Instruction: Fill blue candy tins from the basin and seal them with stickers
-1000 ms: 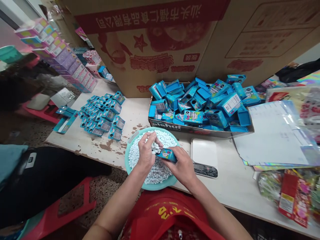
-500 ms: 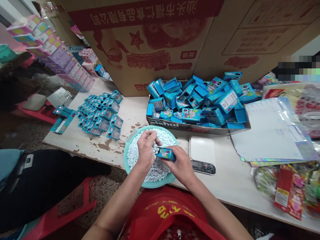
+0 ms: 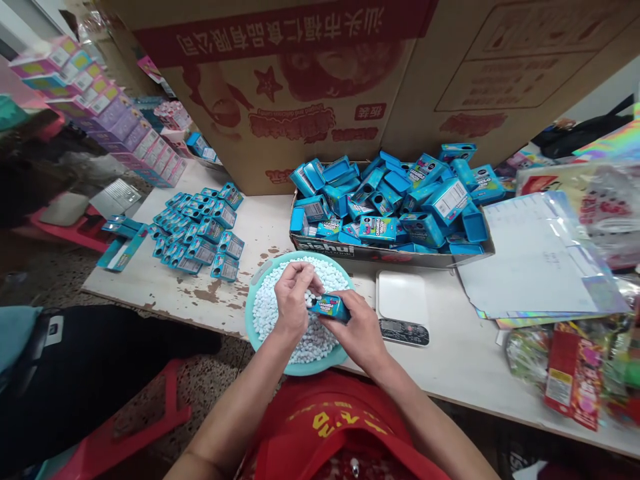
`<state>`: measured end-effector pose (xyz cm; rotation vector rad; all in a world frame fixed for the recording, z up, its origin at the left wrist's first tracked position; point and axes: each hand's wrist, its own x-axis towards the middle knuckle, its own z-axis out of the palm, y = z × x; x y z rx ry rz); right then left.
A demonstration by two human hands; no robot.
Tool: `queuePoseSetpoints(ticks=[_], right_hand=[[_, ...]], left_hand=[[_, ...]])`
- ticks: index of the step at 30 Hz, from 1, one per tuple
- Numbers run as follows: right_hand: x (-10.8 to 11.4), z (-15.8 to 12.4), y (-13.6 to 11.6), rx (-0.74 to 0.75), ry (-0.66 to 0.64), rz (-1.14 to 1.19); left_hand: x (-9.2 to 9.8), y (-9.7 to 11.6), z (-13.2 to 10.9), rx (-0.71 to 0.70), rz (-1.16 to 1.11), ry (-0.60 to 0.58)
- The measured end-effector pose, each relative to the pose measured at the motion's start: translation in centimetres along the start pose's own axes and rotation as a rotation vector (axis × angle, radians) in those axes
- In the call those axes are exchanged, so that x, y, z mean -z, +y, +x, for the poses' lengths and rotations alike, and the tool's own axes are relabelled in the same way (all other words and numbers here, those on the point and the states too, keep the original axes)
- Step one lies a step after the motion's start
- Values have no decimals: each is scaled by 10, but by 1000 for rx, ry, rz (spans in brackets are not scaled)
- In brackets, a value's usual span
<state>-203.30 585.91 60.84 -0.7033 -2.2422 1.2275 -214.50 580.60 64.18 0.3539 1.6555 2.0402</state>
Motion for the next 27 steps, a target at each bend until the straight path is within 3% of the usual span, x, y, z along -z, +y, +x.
queuePoseSetpoints(ticks=[4, 14, 17, 20, 22, 24, 27], right_hand=[[1, 1, -2, -6, 42, 27], [-1, 0, -3, 2, 56, 89], [2, 1, 0, 16, 106, 115], [1, 0, 4, 11, 134, 159], [0, -3, 9, 3, 142, 198], [1, -8, 15, -10, 172, 217], [4, -14, 24, -52, 192, 188]], left_hand=[[0, 6, 0, 7, 3, 8], [2, 11, -3, 41, -72, -110], [8, 14, 4, 7, -101, -91], [19, 2, 20, -14, -63, -40], [30, -15, 36, -54, 107, 27], [43, -37, 51, -114, 418, 15], [56, -63, 62, -193, 925, -239]])
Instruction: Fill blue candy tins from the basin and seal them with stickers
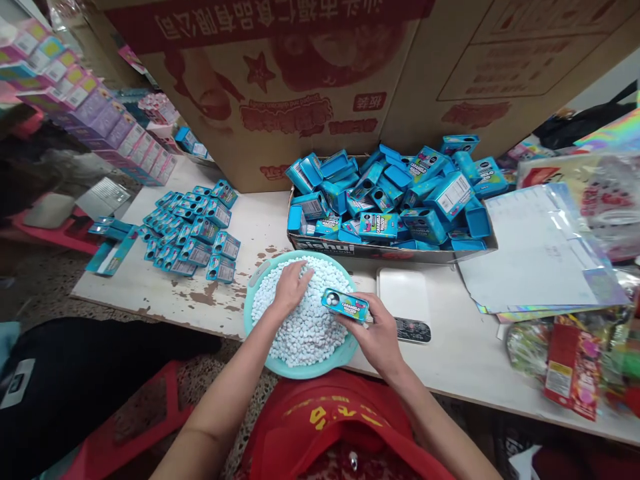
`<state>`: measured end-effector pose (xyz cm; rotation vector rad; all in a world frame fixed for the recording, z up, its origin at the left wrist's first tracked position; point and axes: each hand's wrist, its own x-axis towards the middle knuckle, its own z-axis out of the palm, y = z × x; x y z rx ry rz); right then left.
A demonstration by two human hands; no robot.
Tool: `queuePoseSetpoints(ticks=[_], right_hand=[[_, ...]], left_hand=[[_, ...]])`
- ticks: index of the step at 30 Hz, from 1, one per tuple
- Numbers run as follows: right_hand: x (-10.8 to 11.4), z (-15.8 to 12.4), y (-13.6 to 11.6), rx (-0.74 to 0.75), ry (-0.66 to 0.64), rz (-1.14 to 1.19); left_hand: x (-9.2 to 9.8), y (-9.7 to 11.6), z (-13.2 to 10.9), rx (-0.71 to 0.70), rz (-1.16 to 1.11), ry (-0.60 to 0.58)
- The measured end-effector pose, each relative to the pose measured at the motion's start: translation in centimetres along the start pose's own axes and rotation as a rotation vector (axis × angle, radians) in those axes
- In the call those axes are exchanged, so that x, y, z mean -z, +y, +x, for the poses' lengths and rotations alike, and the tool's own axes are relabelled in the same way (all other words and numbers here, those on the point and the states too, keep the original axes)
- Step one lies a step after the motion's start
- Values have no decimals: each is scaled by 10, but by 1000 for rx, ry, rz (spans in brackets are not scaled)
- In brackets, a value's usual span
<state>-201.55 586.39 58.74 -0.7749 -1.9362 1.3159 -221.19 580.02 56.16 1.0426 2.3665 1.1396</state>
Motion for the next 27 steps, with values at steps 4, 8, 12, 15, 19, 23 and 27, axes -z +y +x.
queuePoseSetpoints(ticks=[4, 8, 12, 15, 19, 23, 27], right_hand=[[6, 0, 2, -22, -8, -49], [7, 2, 1, -61, -15, -73], [9, 3, 1, -72, -36, -84], [10, 4, -1, -56, -54, -117], [8, 5, -5, 4, -102, -166], [-2, 6, -13, 72, -170, -247], [-15, 6, -22, 133, -264, -383]], left_hand=[[-10, -3, -9, -62, 433, -218], [-14, 4, -17, -26, 607, -257], [-14, -3, -20, -6, 507, -176], [-9, -9, -21, 48, 211, -7], [6, 3, -24, 377, -405, 105], [22, 39, -32, 515, -963, 57], [24, 66, -39, 454, -1185, 107]])
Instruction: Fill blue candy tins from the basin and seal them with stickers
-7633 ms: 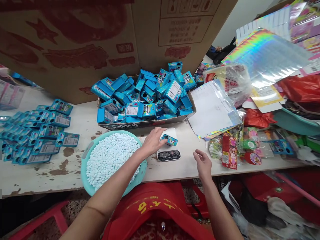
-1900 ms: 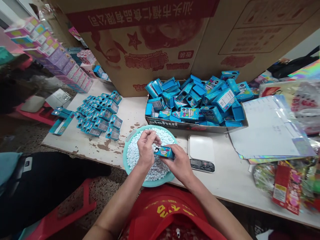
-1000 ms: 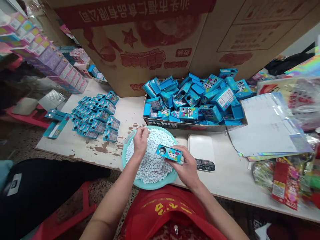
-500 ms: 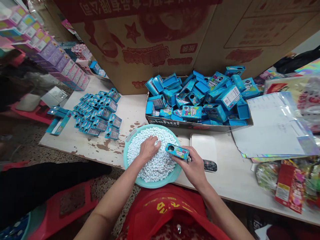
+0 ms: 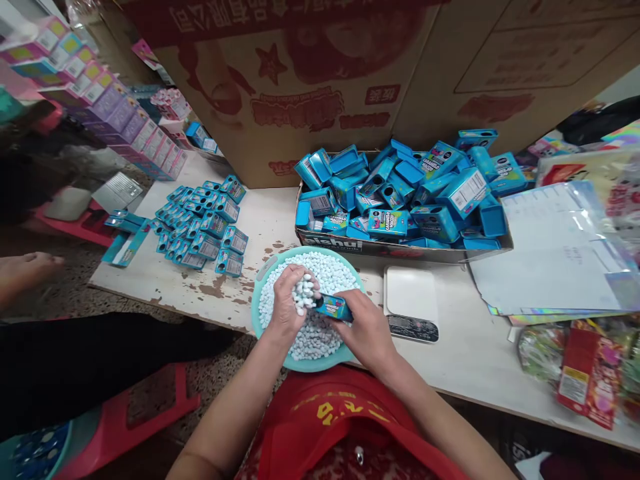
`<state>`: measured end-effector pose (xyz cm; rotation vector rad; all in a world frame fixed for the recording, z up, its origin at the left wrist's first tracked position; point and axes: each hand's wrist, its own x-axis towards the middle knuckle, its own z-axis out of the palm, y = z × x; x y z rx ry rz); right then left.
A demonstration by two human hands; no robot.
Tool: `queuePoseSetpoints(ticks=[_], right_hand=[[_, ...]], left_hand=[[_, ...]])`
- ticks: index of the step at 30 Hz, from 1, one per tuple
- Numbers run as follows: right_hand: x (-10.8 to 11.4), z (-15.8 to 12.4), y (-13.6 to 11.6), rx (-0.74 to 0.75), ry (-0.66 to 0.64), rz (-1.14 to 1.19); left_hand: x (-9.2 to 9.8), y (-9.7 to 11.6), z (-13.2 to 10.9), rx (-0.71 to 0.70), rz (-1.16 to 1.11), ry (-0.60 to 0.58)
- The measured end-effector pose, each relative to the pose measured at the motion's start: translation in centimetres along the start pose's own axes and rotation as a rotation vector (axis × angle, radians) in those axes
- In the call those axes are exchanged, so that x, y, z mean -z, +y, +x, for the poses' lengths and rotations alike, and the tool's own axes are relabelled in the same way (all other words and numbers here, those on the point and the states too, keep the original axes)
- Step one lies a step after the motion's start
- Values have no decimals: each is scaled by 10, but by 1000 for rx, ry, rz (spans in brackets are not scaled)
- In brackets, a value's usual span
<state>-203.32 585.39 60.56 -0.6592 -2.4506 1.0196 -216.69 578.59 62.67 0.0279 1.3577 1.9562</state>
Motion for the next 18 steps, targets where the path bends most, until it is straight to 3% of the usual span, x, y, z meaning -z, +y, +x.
queuePoseSetpoints(ticks=[3, 7, 18], right_hand=[[-3, 2, -6, 17, -54, -50], [-1, 3, -6, -6, -13, -37], [2, 2, -3, -34, 4, 5]], left_hand=[[-6, -2, -2, -75, -17, 40], [-10, -2, -2, -148, -9, 29], [-15, -7, -2, -132, 89, 52]])
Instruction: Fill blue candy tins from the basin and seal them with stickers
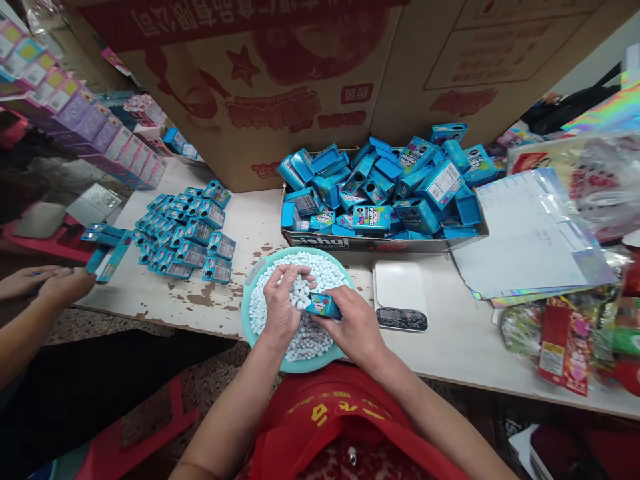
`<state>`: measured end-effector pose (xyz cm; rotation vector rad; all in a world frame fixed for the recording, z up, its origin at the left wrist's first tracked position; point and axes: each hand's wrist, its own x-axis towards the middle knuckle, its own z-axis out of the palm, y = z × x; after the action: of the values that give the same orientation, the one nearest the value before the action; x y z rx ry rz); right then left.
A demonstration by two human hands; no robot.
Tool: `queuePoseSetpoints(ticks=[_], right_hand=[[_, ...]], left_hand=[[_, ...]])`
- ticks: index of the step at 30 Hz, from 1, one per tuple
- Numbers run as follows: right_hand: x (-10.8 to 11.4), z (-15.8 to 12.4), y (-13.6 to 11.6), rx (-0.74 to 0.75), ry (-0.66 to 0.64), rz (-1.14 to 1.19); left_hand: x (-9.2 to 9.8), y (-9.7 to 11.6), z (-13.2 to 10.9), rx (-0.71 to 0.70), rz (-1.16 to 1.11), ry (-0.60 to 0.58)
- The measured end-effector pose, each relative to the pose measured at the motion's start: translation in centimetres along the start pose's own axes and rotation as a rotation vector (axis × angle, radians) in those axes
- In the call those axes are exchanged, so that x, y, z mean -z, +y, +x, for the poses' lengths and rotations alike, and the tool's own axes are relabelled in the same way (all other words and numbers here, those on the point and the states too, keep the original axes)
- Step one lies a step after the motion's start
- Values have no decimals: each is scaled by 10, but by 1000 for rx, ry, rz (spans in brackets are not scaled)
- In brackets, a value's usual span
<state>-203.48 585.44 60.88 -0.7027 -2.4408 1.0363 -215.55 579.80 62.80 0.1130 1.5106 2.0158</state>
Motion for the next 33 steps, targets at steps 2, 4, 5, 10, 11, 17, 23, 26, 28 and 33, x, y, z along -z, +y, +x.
queuePoseSetpoints(ticks=[2, 4, 5, 10, 11, 17, 23, 26, 28, 33], right_hand=[[1, -1, 1, -10, 3, 6], [2, -1, 3, -21, 13, 12], [2, -2, 4, -27, 17, 15], [2, -4, 5, -36, 1, 33], [2, -3, 5, -34, -5, 41], [4, -1, 7, -48, 31, 67], [4, 1, 7, -48, 53, 65], [5, 2, 6, -42, 51, 72], [5, 2, 6, -44, 57, 87], [3, 2, 7, -55, 78, 117]], left_hand=[[-1, -1, 2, -15, 7, 1], [-2, -2, 4, -30, 6, 12], [-3, -2, 5, -31, 3, 16], [-7, -1, 6, -23, 5, -7], [-7, -1, 7, -19, 7, -12], [-11, 0, 9, -28, 8, -56], [-14, 3, 9, -48, 14, -83], [-14, 4, 9, -53, 10, -89], [-14, 4, 9, -72, 11, -90], [-13, 2, 9, -83, 24, -80]])
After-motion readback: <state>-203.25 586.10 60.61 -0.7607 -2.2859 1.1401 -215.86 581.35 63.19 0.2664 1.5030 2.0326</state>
